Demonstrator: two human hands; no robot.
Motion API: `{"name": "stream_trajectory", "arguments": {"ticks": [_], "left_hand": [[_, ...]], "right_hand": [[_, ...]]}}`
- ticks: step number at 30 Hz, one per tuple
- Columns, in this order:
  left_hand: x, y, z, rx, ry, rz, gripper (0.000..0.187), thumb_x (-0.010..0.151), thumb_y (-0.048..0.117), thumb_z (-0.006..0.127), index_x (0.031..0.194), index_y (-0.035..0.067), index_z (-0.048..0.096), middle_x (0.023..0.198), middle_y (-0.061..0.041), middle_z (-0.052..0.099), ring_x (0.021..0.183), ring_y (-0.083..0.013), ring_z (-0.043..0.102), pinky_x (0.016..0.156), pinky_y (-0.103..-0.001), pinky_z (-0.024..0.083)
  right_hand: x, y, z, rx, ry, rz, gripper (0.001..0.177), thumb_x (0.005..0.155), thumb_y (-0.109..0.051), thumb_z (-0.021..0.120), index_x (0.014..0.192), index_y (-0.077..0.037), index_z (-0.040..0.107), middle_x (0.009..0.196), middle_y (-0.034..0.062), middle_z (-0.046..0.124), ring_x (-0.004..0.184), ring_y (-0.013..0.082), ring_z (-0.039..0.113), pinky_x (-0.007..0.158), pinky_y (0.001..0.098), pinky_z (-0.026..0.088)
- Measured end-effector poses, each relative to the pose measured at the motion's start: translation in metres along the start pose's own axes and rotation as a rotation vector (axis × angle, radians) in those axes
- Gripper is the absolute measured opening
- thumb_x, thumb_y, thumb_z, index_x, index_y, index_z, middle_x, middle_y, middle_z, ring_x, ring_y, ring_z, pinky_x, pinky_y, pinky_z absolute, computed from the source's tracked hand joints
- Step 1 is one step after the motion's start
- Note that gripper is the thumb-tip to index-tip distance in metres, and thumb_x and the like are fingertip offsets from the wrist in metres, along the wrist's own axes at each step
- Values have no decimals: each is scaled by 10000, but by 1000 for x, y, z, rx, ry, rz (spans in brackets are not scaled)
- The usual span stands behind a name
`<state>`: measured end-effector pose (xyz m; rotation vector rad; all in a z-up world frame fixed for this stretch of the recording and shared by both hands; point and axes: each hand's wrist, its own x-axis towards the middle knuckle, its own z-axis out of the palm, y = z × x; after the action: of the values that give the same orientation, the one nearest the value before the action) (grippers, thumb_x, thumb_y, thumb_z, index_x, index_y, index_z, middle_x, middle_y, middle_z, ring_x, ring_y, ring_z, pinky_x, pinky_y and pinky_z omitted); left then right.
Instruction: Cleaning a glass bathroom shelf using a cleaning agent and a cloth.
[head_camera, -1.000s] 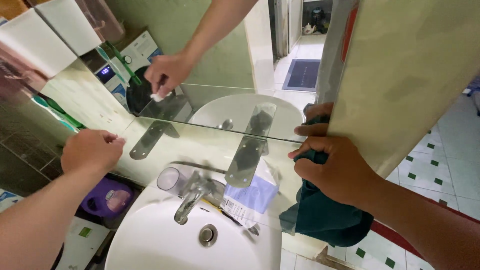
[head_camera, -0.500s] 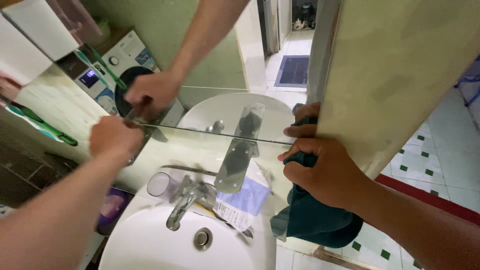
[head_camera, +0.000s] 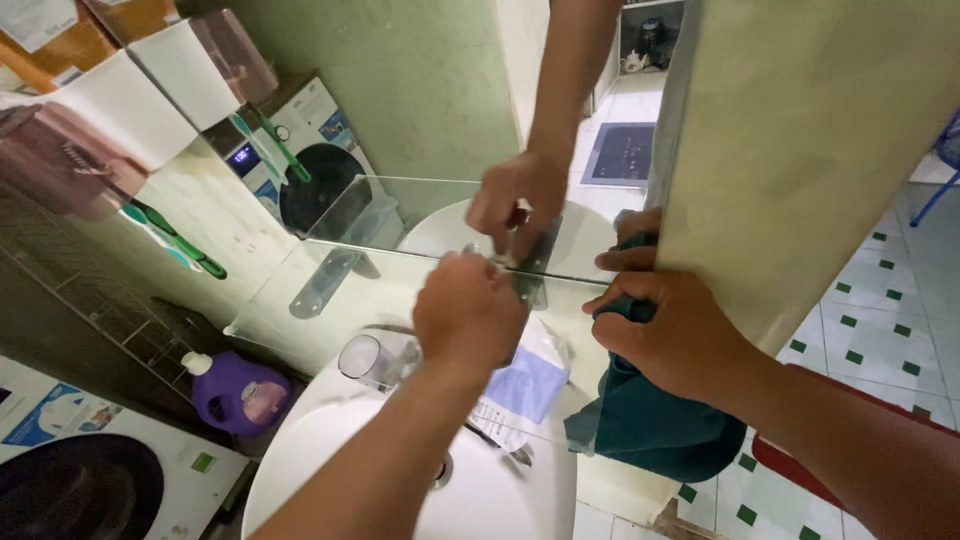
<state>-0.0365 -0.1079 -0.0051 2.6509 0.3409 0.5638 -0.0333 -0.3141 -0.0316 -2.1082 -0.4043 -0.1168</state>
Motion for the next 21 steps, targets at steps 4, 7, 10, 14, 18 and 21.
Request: {"name": "stream_trajectory", "arguments": {"ticks": [4,7,10,14,18,21], "left_hand": [[-23,21,5,-59,-18,109,169,856,259,682,873,125,783,1030,-124,659,960,-374,658,834,-512,530],[-39,32,-3,-107,-93,206,149,857,241,693,918,144,788,1034,-100,636,952,-348,649,823,-492,527],[-48,28,-16,-157,-151,252,151,849,210,695,945,153,796,1010,-81,639,933,-324,653,796,-476,529],[-62,8,-37,-185,-191,364,165,837,167,681,932,168,816,970,-56,679,871,-307,684,765,-457,545],[-76,-5,-61,-184,-242,474,125,832,192,704,895,156,806,879,-48,695,790,-299,702,721,-436,564],[-73,-27,-65,-202,-187,494,97,824,205,728,853,136,790,840,-61,696,782,-299,701,702,-433,568]], "right_hand": [[1,-10,-1,-18,-70,168,240,767,-269,757,899,-75,806,1366,-8,669,971,172,707,861,311,549],[-1,-11,-2,-38,-149,366,250,867,-245,733,1054,-107,823,1117,220,758,877,261,710,808,347,568],[-1,-2,0,-59,-97,281,255,855,-229,747,1036,-68,826,1094,212,755,903,275,713,839,357,573],[1,1,3,-96,-31,87,237,760,-229,722,925,-96,829,1365,23,656,1114,185,658,990,298,476],[-1,3,3,-33,13,2,228,742,-204,716,899,-95,841,1394,29,657,1235,194,624,1038,297,439],[-2,-4,1,-53,-7,56,215,747,-188,718,895,-103,849,1411,12,648,1242,184,616,1043,300,433]]}}
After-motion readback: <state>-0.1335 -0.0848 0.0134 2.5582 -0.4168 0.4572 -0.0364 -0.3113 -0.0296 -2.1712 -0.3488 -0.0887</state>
